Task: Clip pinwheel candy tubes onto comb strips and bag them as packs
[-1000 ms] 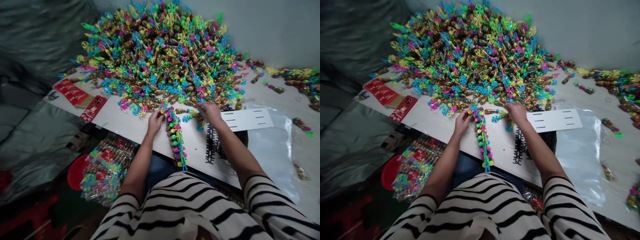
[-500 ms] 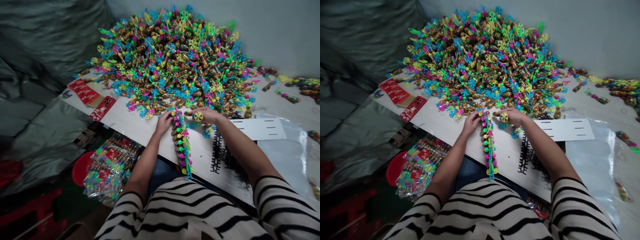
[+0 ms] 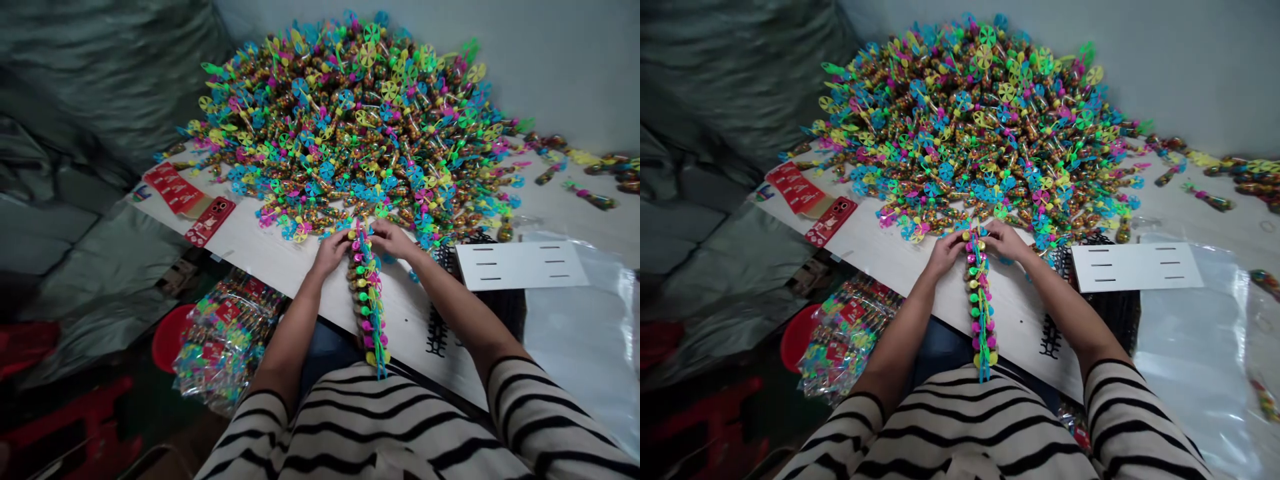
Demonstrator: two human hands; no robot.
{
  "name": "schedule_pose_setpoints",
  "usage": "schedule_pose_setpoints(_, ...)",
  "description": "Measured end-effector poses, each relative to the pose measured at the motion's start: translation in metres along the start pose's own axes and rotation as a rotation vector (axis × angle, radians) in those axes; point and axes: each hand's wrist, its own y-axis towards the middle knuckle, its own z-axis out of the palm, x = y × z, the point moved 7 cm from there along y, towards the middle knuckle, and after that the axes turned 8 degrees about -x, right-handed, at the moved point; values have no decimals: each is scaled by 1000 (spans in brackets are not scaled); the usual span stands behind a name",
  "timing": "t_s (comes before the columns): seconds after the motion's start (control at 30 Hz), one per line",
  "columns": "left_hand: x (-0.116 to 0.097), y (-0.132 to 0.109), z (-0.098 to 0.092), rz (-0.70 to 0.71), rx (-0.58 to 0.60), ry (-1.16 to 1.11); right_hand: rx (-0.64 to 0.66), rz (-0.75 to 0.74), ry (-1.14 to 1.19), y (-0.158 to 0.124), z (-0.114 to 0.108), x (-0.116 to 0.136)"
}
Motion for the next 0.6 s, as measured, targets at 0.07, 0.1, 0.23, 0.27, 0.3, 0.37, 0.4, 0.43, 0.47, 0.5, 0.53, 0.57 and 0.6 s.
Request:
schedule_pose_setpoints(0.07,-3,-5,0,15,9,20,25,-36,-2,-4,5,-2)
schedule_pose_setpoints(0.1,-4,-7,1,19,10,29,31,-37,5,-7,6,-5)
schedule_pose_setpoints(0.23,-4,-18,7,20,21,50,0,5,65,-16,8,-17)
schedule_pose_setpoints(0.27,-3,-19,9,22,16,53,3,21,89,-17,9,-19)
schedule_pose_setpoints(0.3,-3,-20,10,24,13,54,19,34,115,-18,10,-20)
schedule_pose_setpoints(0.37,-3,-20,12,24,16,49,84,56,163,-19,16,-17)
schedule_pose_setpoints(0.4,-4,-20,13,20,24,42,119,73,189,-19,18,-15)
schedule_pose_setpoints(0.43,-4,-19,13,14,33,33,148,96,210,-19,19,-12)
schedule_pose_setpoints(0.47,-5,-19,12,5,42,22,160,122,214,-21,16,-9)
schedule_pose_setpoints(0.5,-6,-19,11,-5,51,9,146,147,193,-23,9,-6)
schedule_pose_setpoints(0.53,-7,-20,8,-14,58,-5,105,167,142,-28,-4,-4)
schedule_pose_setpoints(0.57,-7,-23,5,-21,61,-19,47,179,59,-35,-22,-2)
schedule_pose_setpoints(0.6,-6,-25,-1,-32,51,-31,-22,182,-52,-46,-45,0)
